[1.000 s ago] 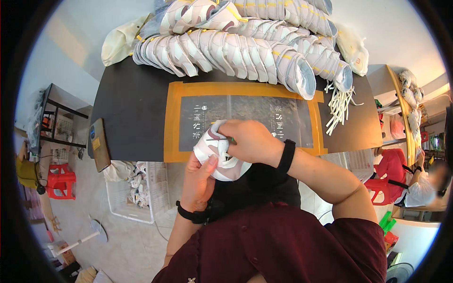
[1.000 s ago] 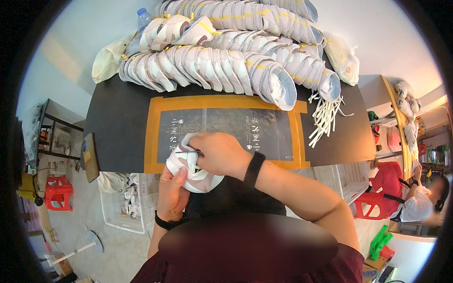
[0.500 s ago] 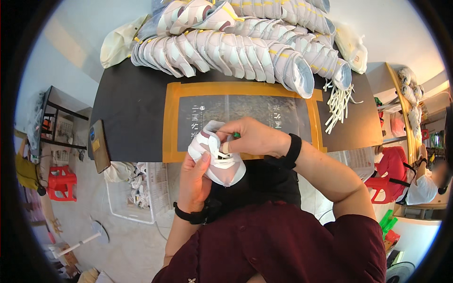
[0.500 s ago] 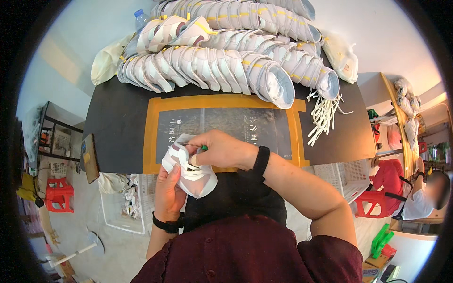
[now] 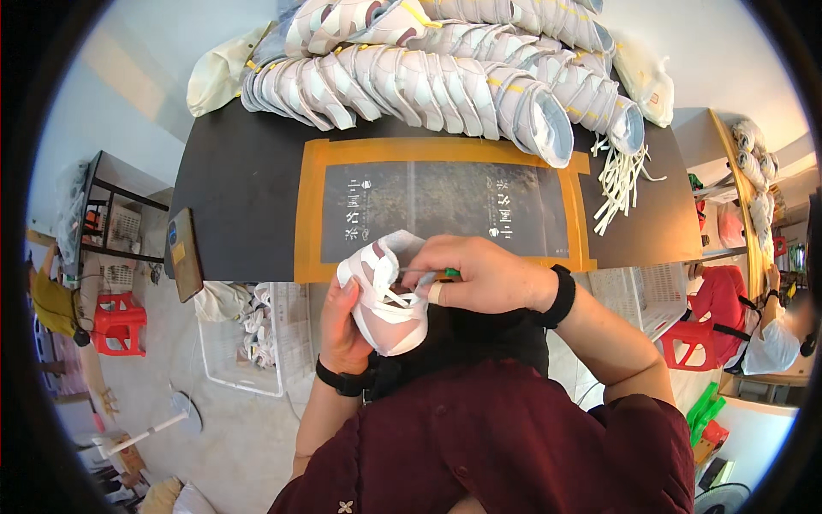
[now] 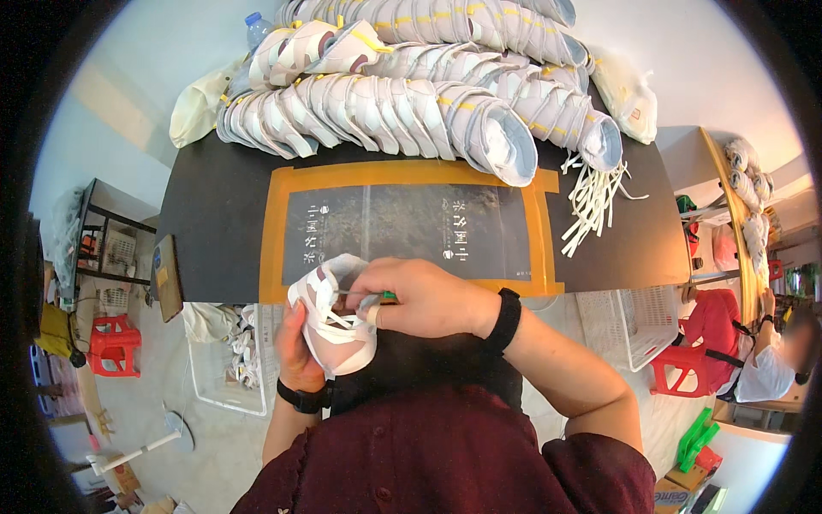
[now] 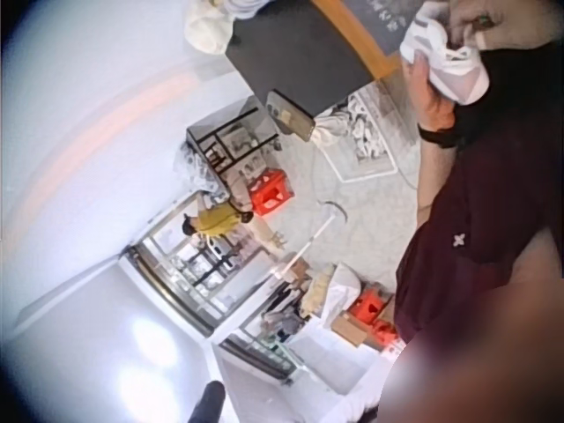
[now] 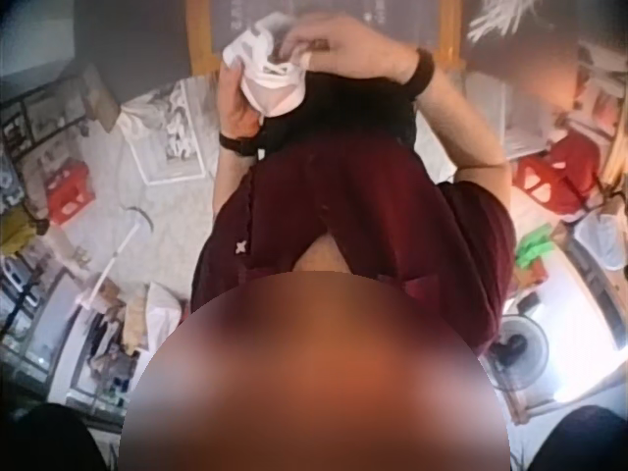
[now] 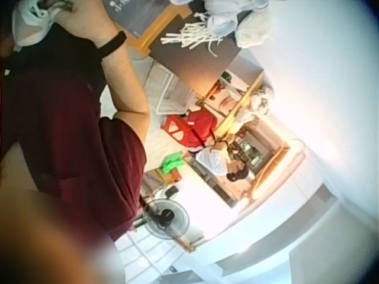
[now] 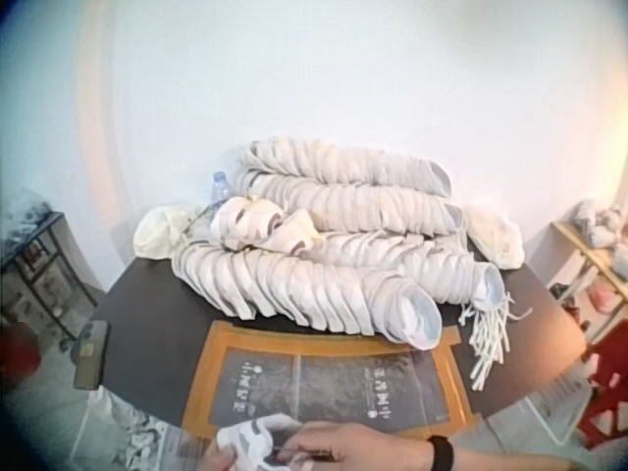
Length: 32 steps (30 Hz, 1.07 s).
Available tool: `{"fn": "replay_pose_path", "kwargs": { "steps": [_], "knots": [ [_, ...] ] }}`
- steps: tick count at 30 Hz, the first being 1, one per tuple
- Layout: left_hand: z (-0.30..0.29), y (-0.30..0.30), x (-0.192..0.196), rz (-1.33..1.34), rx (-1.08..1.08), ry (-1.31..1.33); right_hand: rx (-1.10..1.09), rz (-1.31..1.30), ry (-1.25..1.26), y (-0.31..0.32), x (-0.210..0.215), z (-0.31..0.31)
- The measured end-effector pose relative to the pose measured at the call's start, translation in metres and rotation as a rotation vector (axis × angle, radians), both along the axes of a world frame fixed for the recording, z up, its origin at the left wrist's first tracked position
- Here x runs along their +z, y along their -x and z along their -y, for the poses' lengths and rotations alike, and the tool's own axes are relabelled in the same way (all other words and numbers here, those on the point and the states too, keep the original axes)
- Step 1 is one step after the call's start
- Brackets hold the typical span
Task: Threading white laces or strips into the uppers of white shoes at a workstation.
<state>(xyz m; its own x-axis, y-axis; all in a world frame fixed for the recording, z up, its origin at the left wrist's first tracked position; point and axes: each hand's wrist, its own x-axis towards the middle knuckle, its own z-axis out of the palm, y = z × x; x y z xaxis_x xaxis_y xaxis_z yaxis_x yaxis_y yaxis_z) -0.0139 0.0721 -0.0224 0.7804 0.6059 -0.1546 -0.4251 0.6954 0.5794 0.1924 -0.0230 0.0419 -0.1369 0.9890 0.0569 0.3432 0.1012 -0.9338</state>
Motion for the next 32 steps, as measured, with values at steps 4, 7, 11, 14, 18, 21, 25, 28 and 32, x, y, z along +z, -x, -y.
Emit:
{"fn": "replay_pose_path", "kwargs": {
  "steps": [4,7,11,14,18,21,25,28,32],
  "knots": [
    [0.003,-0.002,0.007,0.019,-0.007,0.016,0.042,0.07,0.062,0.0,0.009,0.006],
    [0.009,-0.004,0.02,-0.128,0.087,-0.048,0.006,0.069,-0.016,0.001,0.01,0.012],
    [0.012,-0.004,0.04,-0.263,0.099,-0.125,-0.121,0.138,-0.134,-0.001,0.002,0.02],
    [0.018,0.001,0.037,-0.127,-0.068,0.04,-0.153,0.143,-0.175,0.008,-0.003,0.027],
    [0.027,0.0,0.026,-0.142,-0.058,0.141,-0.212,0.077,-0.272,0.013,-0.008,0.03],
    [0.029,-0.002,0.021,-0.111,-0.031,0.103,-0.29,0.03,-0.313,0.014,-0.005,0.037],
    [0.031,-0.005,0.02,-0.064,-0.07,-0.004,-0.356,-0.014,-0.311,0.013,-0.001,0.049],
    [0.032,-0.005,0.012,-0.031,-0.112,0.029,-0.413,0.004,-0.344,0.018,0.01,0.055],
    [0.034,-0.007,0.006,0.084,-0.135,0.085,-0.435,0.129,-0.298,0.027,0.019,0.058]
  ]
}}
